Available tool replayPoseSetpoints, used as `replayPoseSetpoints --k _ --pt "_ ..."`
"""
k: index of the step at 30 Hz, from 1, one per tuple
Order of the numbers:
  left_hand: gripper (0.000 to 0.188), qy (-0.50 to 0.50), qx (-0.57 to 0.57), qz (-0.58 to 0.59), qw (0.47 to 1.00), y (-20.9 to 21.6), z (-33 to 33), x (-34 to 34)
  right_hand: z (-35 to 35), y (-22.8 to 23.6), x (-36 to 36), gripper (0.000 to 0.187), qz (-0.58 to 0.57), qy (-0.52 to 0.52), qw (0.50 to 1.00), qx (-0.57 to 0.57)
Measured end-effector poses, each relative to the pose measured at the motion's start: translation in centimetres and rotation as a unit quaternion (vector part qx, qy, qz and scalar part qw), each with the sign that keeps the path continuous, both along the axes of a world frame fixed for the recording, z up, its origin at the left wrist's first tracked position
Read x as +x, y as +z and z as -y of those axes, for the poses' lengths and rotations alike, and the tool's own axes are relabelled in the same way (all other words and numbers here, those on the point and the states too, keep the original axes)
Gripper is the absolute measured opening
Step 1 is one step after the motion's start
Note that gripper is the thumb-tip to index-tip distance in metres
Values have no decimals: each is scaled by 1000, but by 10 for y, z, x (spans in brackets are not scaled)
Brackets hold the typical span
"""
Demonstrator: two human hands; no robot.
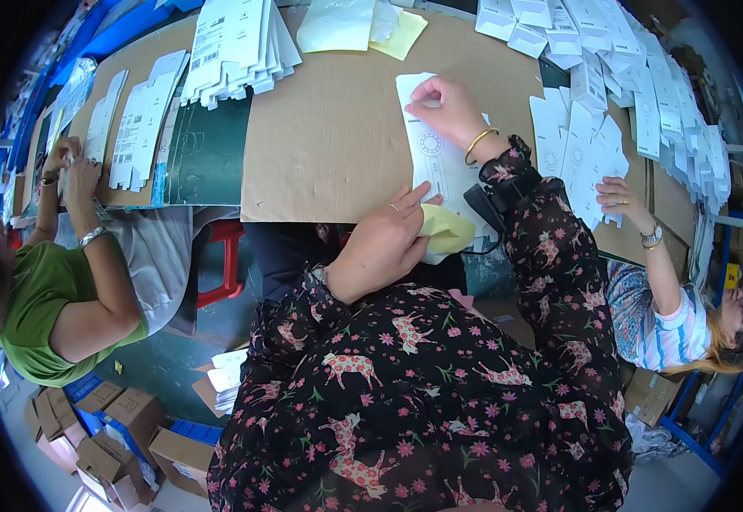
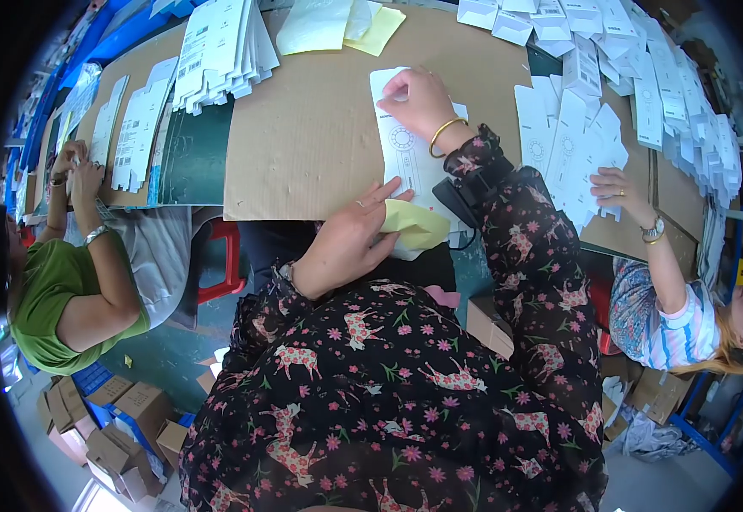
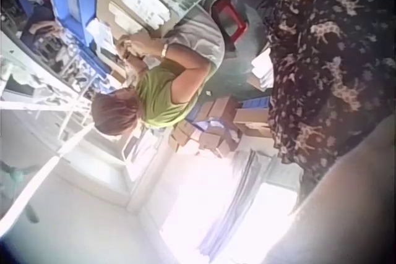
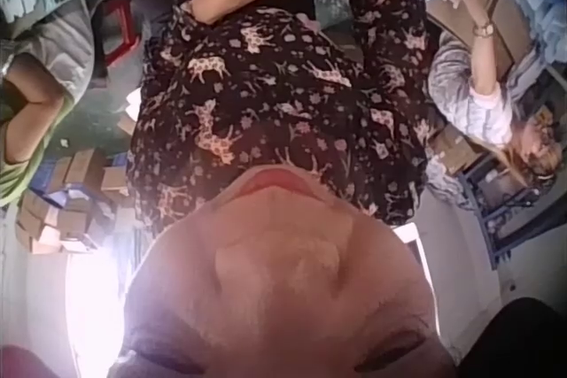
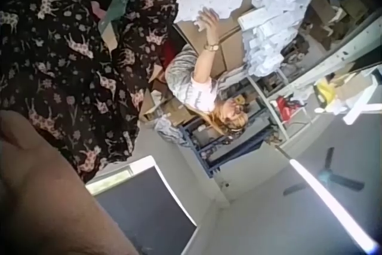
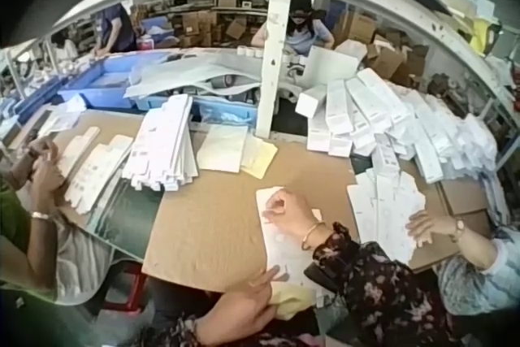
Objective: The person peels stickers from a sheet and applies them to white boxes before picking up a stack of flat cardboard packaging to fold into boxes.
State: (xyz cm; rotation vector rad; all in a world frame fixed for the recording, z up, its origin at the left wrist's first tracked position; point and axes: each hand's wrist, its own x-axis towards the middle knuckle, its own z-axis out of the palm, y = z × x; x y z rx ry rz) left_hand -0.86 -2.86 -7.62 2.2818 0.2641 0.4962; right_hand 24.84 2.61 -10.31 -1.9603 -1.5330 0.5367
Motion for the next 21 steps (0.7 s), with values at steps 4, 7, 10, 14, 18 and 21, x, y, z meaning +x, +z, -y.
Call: replayPoseSetpoints --k 4,7,10,14,18,21 --pt "38 20 -17 -18 999 -2 1 1 -3 4 5 30 -76 -10 997 16" --pt "40 44 -108 -29 993 2 3 -5 18 8 18 32 -137 -24 987 74" --pt "43 68 -149 -6 986 2 -2 -12 62 19 21 30 -175 -63 977 102" --pt "47 72 -125 43 989 -5 -5 -12 141 40 4 25 -28 -151 987 36" --pt "49 67 -95 24 993 -8 -8 -7 176 25 -10 25 -58 -196 977 -59" --pt "48 62 -100 11 993 -6 -7 -8 181 12 -24 28 -155 -222 962 -39"
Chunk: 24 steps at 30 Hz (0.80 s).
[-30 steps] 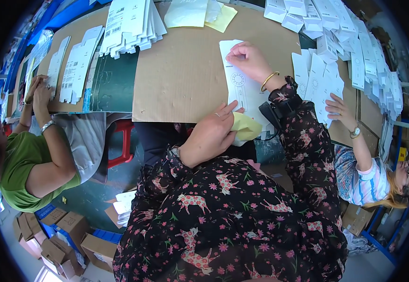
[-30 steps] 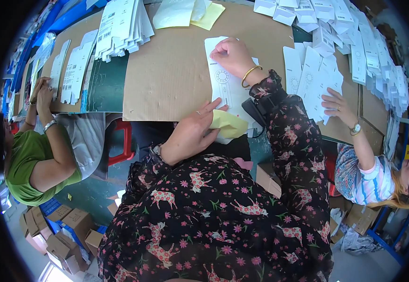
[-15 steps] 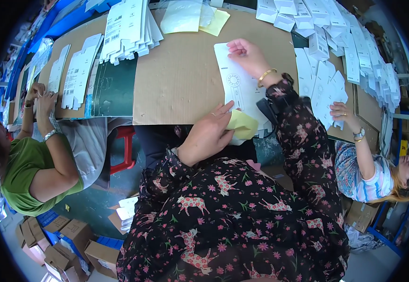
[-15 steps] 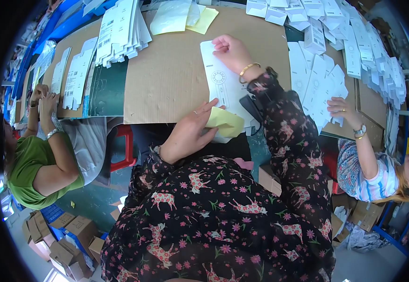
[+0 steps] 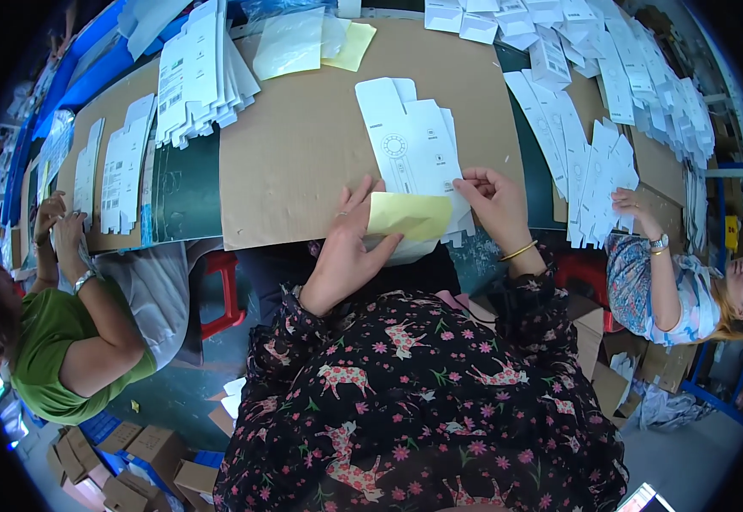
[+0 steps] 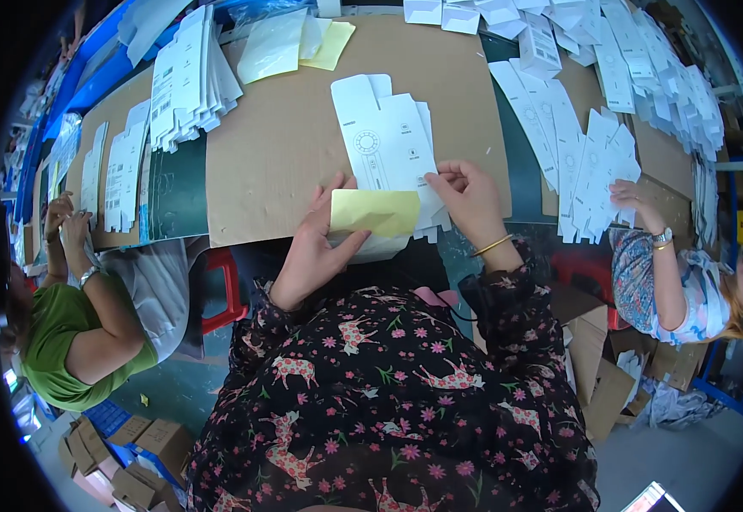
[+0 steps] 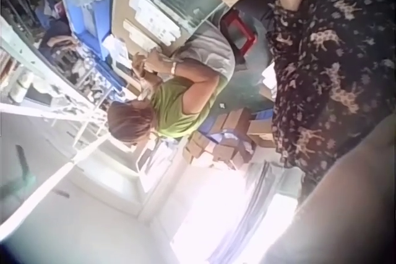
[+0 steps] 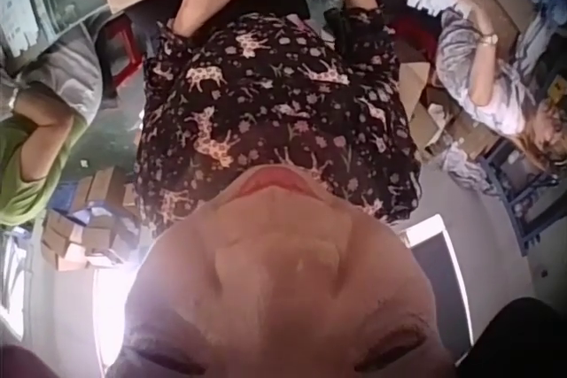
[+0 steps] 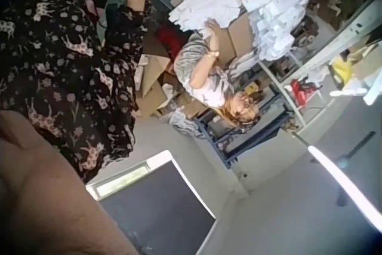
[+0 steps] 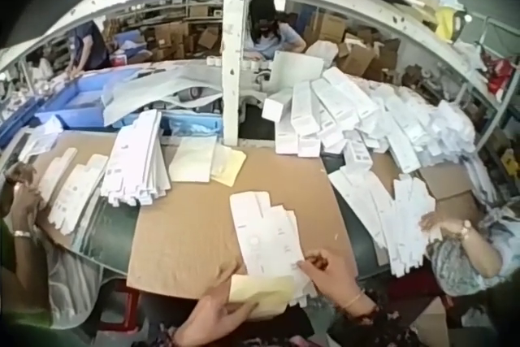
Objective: The person peels stickers from a sheet and applies them to white boxes before picking up a stack of flat cardboard packaging to fold into boxes.
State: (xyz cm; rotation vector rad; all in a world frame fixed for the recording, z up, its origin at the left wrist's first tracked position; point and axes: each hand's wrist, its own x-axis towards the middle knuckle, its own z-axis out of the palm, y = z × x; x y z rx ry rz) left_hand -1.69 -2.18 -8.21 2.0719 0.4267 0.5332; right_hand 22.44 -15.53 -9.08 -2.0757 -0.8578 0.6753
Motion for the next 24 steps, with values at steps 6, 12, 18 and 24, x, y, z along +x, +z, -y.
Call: replayPoseSetpoints --k 6,12,18,24 --pt "40 55 -190 -9 980 2 5 -8 7 2 -11 33 -135 -85 975 154" --pt "34 113 -361 -15 925 19 -11 -26 64 25 62 28 84 -193 961 179" --pt "34 135 -461 77 874 22 -12 -22 44 61 16 14 179 -46 958 219" --pt "36 131 -466 85 871 28 -7 -26 -8 73 -66 16 211 216 918 257"
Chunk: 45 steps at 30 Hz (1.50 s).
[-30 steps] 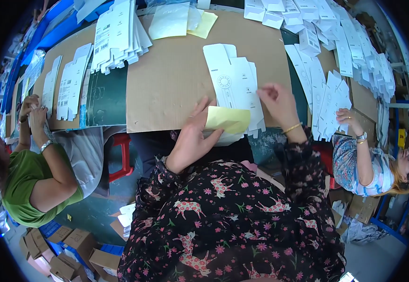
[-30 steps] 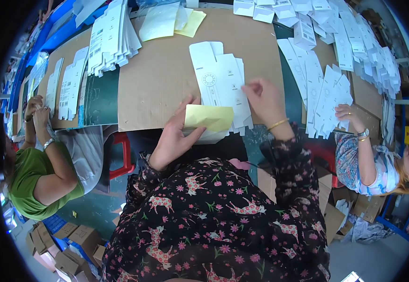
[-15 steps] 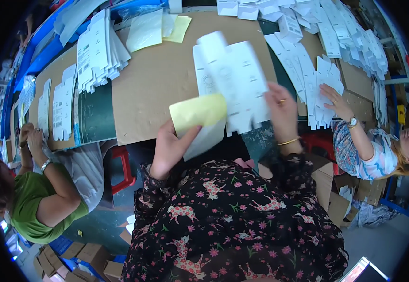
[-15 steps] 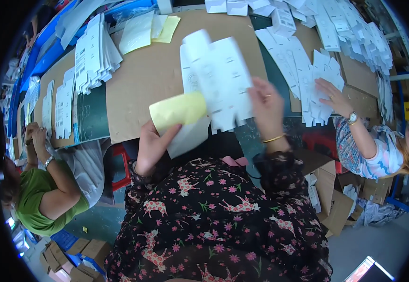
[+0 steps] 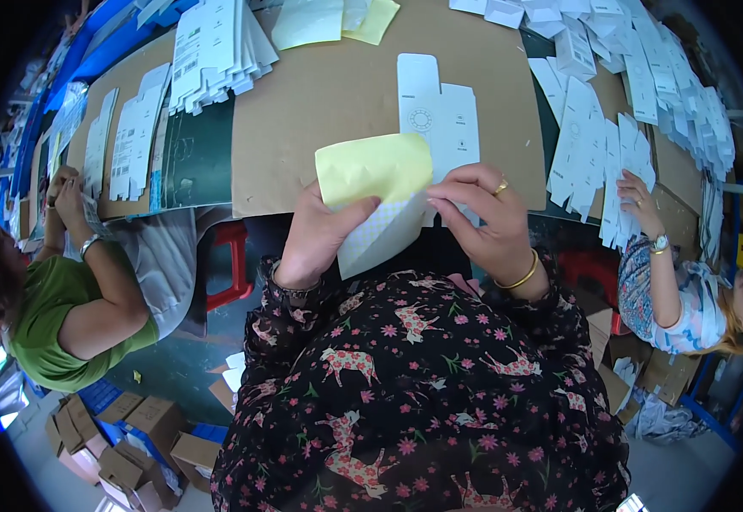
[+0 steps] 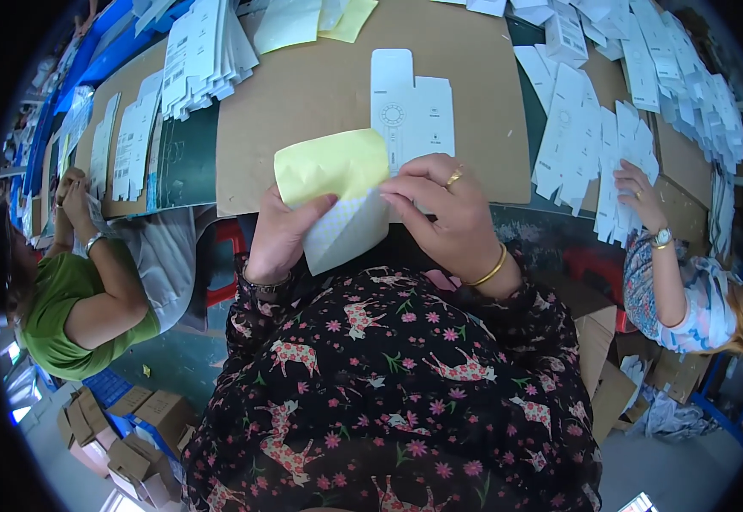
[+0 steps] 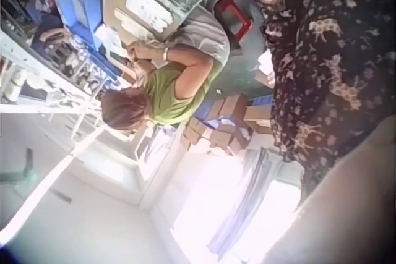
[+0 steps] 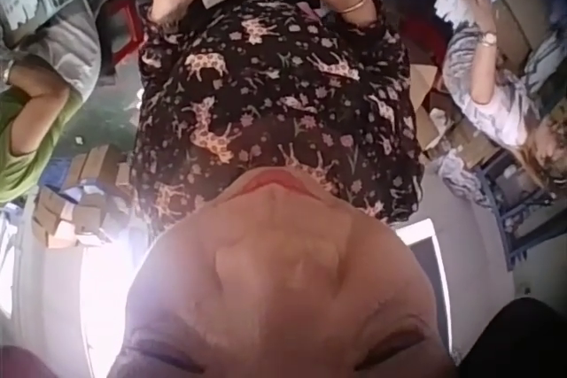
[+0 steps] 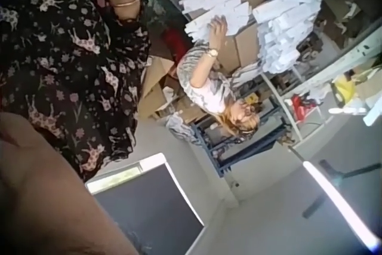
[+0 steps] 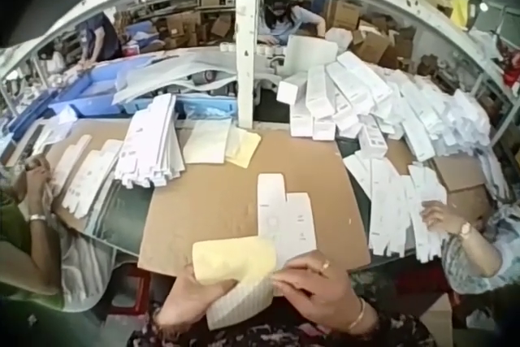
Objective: The person peels stickers from a sheet and applies them to white boxes before picking up a stack of flat cardboard packaging to fold into boxes.
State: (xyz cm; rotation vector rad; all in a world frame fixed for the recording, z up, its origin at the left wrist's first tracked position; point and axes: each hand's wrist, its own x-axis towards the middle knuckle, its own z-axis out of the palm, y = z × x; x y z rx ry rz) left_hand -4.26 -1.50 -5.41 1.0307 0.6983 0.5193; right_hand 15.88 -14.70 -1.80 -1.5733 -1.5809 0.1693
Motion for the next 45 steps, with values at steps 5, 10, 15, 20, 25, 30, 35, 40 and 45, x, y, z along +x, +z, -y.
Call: replayPoseSetpoints --k 5,10,15,20,25,30,35,40,45 --pt "35 -23 20 5 1000 2 1 -7 -13 -10 -3 19 32 32 999 8" --pt "34 -45 19 2 999 3 1 -5 -15 -13 -4 19 37 33 999 13" --pt "33 -59 36 1 998 7 -2 1 -15 -12 -1 19 75 23 997 17" --pt "33 -65 55 -15 996 6 -2 8 -18 -10 1 21 133 28 990 42" --pt "32 -55 31 0 998 -1 -5 11 -19 -11 12 17 88 45 995 -18" --pt "33 -122 164 -9 979 -3 -1 13 -36 -13 43 11 -159 43 982 -92" --pt "39 -163 475 -110 858 -11 8 32 -99 -47 86 15 -119 13 988 -96" --pt "43 -124 507 -110 846 -21 12 38 -142 -79 110 16 -179 21 967 -180" --pt "43 -151 510 -110 839 -20 7 38 -157 -93 115 18 -111 8 973 -200"
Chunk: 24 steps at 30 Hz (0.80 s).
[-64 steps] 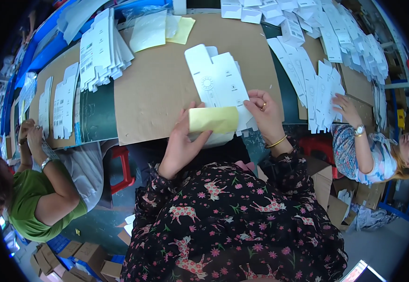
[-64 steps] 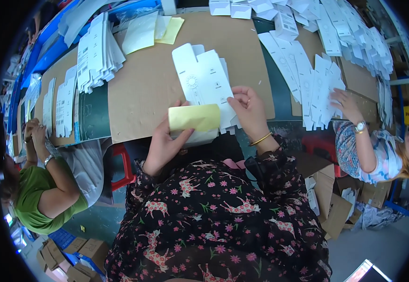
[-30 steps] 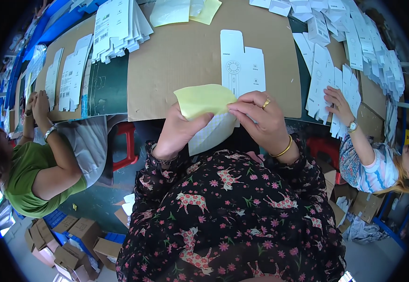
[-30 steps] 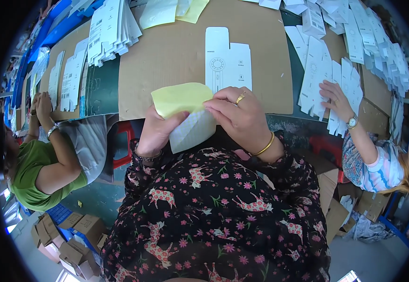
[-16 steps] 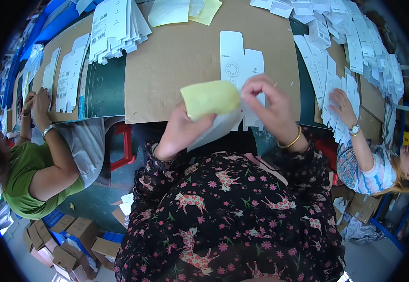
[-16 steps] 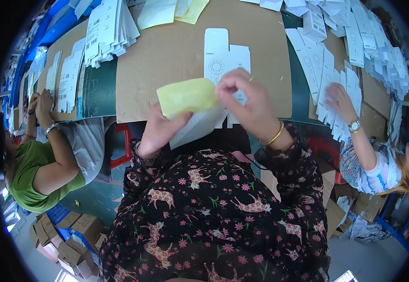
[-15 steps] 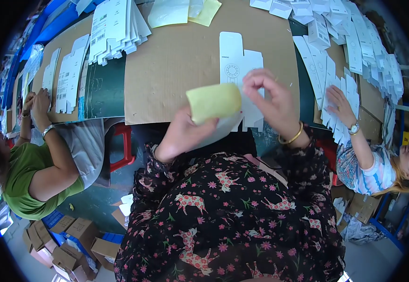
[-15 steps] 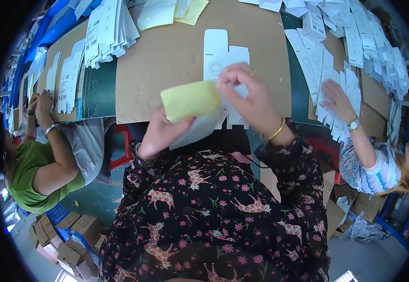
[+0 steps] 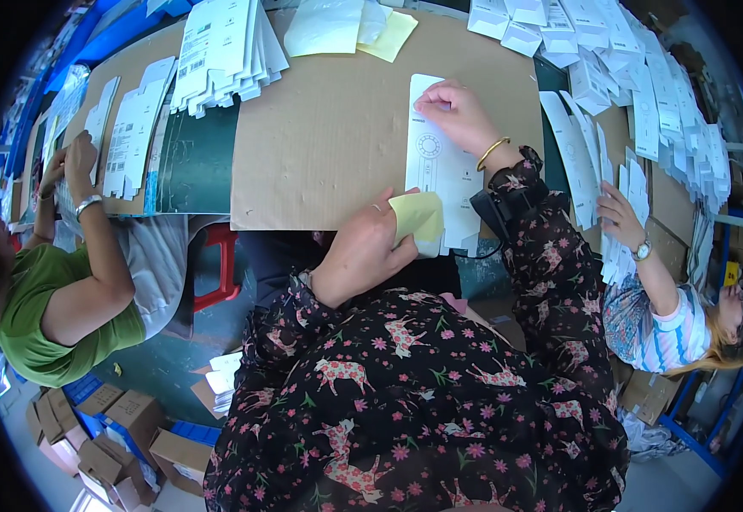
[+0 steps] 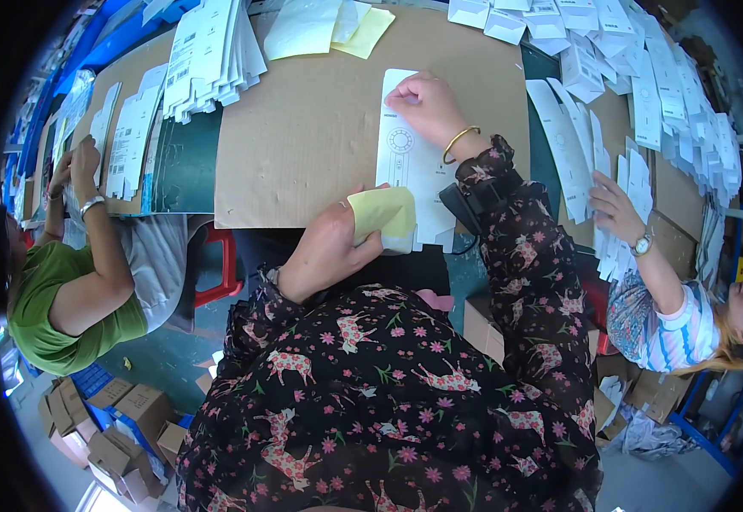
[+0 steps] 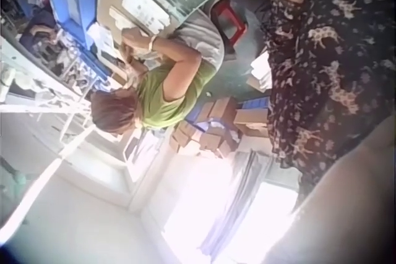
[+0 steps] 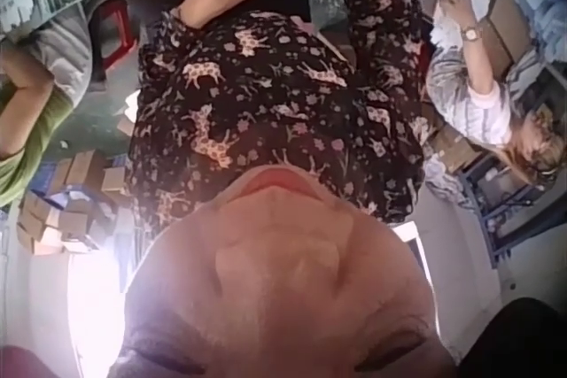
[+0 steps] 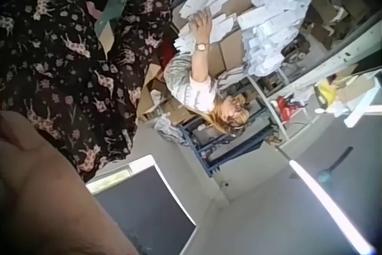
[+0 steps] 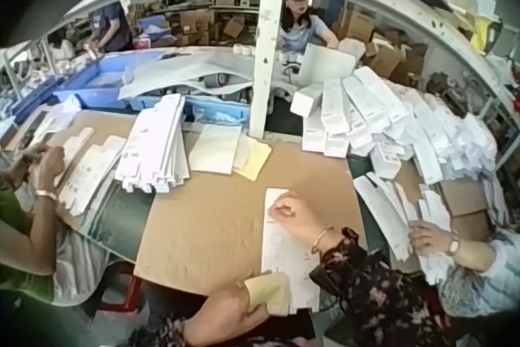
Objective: The person peels stickers from a sheet and applies them to white boxes before picking up a stack of flat cardboard packaging to fold into boxes.
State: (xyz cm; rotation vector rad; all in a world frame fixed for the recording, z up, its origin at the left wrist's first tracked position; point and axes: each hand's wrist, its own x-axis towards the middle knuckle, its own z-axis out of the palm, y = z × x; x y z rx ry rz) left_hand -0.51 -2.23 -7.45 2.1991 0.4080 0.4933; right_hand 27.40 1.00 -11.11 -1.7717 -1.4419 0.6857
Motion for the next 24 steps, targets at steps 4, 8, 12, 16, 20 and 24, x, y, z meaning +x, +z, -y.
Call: replayPoseSetpoints --k 4,8,12,16,20,24 --pt "43 4 -5 10 1000 -3 1 -1 0 0 -4 18 1 -10 1000 -2" --pt "42 -1 -13 15 1000 -3 0 0 -2 -5 -5 17 30 -25 999 5" --pt "42 -7 -10 17 1000 -3 0 0 -3 -5 -9 16 110 -38 993 21" --pt "43 -3 -19 12 1000 -3 2 0 -5 1 -8 24 116 -68 991 9" --pt "43 7 -65 1 998 1 7 -4 8 2 -1 32 -5 -94 995 42" --pt "43 37 -67 23 997 -3 5 -13 64 12 -4 40 -46 -174 979 95"
